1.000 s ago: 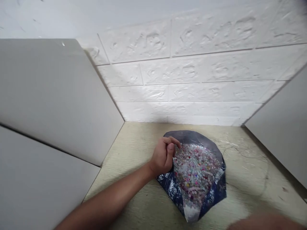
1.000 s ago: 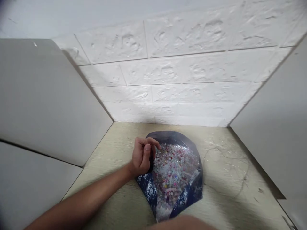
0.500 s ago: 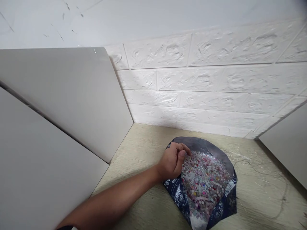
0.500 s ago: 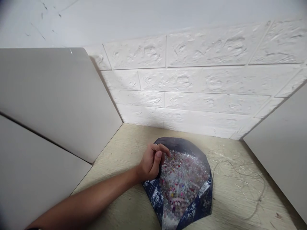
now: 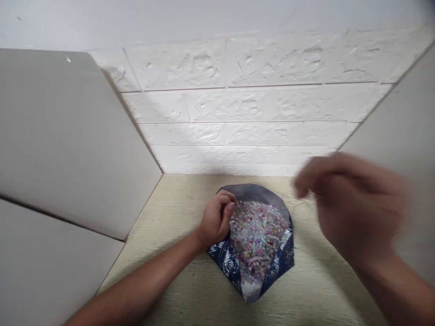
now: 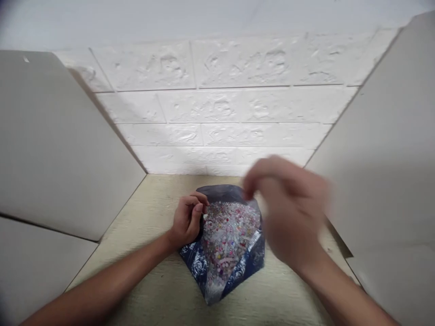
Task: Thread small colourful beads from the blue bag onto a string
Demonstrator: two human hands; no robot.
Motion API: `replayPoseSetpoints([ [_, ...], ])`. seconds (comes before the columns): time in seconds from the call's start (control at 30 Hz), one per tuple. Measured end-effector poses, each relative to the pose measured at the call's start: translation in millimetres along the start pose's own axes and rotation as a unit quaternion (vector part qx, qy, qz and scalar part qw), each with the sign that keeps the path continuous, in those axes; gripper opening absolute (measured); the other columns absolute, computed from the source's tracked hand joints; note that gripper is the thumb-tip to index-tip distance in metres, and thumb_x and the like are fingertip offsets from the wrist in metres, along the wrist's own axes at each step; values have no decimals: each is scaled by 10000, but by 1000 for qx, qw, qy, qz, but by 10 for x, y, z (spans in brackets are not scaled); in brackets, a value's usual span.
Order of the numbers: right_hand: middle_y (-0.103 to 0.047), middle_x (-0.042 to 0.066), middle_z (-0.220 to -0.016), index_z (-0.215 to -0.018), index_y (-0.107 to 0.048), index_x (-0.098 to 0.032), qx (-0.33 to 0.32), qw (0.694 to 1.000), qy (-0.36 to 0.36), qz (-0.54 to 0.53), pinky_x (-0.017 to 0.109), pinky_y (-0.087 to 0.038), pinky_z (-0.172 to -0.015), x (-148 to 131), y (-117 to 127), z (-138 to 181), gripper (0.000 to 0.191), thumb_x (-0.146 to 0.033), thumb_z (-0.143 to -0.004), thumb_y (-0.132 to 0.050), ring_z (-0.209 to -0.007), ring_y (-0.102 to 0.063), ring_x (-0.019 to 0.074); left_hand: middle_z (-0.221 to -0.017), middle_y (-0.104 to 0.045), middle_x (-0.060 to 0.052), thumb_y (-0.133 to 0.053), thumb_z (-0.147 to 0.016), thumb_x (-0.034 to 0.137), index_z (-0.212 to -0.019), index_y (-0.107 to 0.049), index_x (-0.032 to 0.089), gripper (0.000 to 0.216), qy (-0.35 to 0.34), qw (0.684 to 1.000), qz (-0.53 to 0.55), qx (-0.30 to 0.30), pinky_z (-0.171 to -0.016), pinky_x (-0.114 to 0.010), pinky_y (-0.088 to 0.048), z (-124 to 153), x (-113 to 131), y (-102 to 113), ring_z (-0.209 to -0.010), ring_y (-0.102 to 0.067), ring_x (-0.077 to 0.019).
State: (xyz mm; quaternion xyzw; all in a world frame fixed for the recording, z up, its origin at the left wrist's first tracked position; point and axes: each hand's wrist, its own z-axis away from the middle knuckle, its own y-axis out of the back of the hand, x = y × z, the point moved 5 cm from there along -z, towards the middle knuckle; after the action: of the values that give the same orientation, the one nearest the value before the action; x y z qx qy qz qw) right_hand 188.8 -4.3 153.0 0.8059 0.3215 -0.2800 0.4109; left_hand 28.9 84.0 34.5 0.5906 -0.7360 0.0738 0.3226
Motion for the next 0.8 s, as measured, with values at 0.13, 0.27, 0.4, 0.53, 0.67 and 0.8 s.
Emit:
replayPoseSetpoints([
  [0.13,-663,73,-1088,-1088,-611,-211,-242,968,-69,-2,377,-491,-837,256,-507,-49,260,-209,-847,-514,-1012,-608,231,-850,-531,-37,-431,-926,122,-904,-449,190,73,-14,999,-27,19,-688,-266,-432,-53,22,28,-765,-508,-135],
  [0.27,-652,72,-1107,-1192,-548,-219,-357,930,-75,-47,355,-465,-833,381,-730,12,320,-289,-886,-486,-1007,-597,212,-849,-530,-35,-487,-894,94,-885,-476,185,92,-24,996,-75,34,-698,-277,-431,-72,43,39,-783,-515,-143],
  [0.4,-661,33,-858,-1025,-615,-193,-388,915,-92,-55,282,-429,-664,414,-705,-11,249,-299,-918,-417,-760,-585,151,-827,-513,-24,-466,-902,92,-872,-454,188,101,-15,994,-97,53,-703,-273,-422,-69,34,38,-765,-498,-136],
  [0.53,-584,-1,-724,-845,-624,-174,-342,936,-79,-22,257,-339,-571,387,-610,-124,262,-320,-905,-416,-631,-483,114,-816,-516,-22,-412,-936,159,-864,-430,195,82,19,995,-82,57,-691,-273,-426,-64,1,52,-749,-507,-135],
  [0.67,-506,-20,-654,-773,-591,-172,-299,950,-84,15,258,-296,-538,381,-507,-173,256,-322,-882,-415,-583,-413,105,-747,-563,-19,-476,-903,222,-847,-489,185,68,18,984,-80,-158,-637,-268,-421,-63,-6,-125,-692,-537,-139],
  [0.8,-470,-25,-605,-656,-481,-183,-355,921,-98,126,266,-257,-496,458,-463,-117,215,-276,-840,-420,-533,-358,100,-721,-607,-40,-527,-838,294,-788,-552,170,136,-32,928,-203,-311,-611,-309,-386,-43,20,-278,-660,-550,-175],
])
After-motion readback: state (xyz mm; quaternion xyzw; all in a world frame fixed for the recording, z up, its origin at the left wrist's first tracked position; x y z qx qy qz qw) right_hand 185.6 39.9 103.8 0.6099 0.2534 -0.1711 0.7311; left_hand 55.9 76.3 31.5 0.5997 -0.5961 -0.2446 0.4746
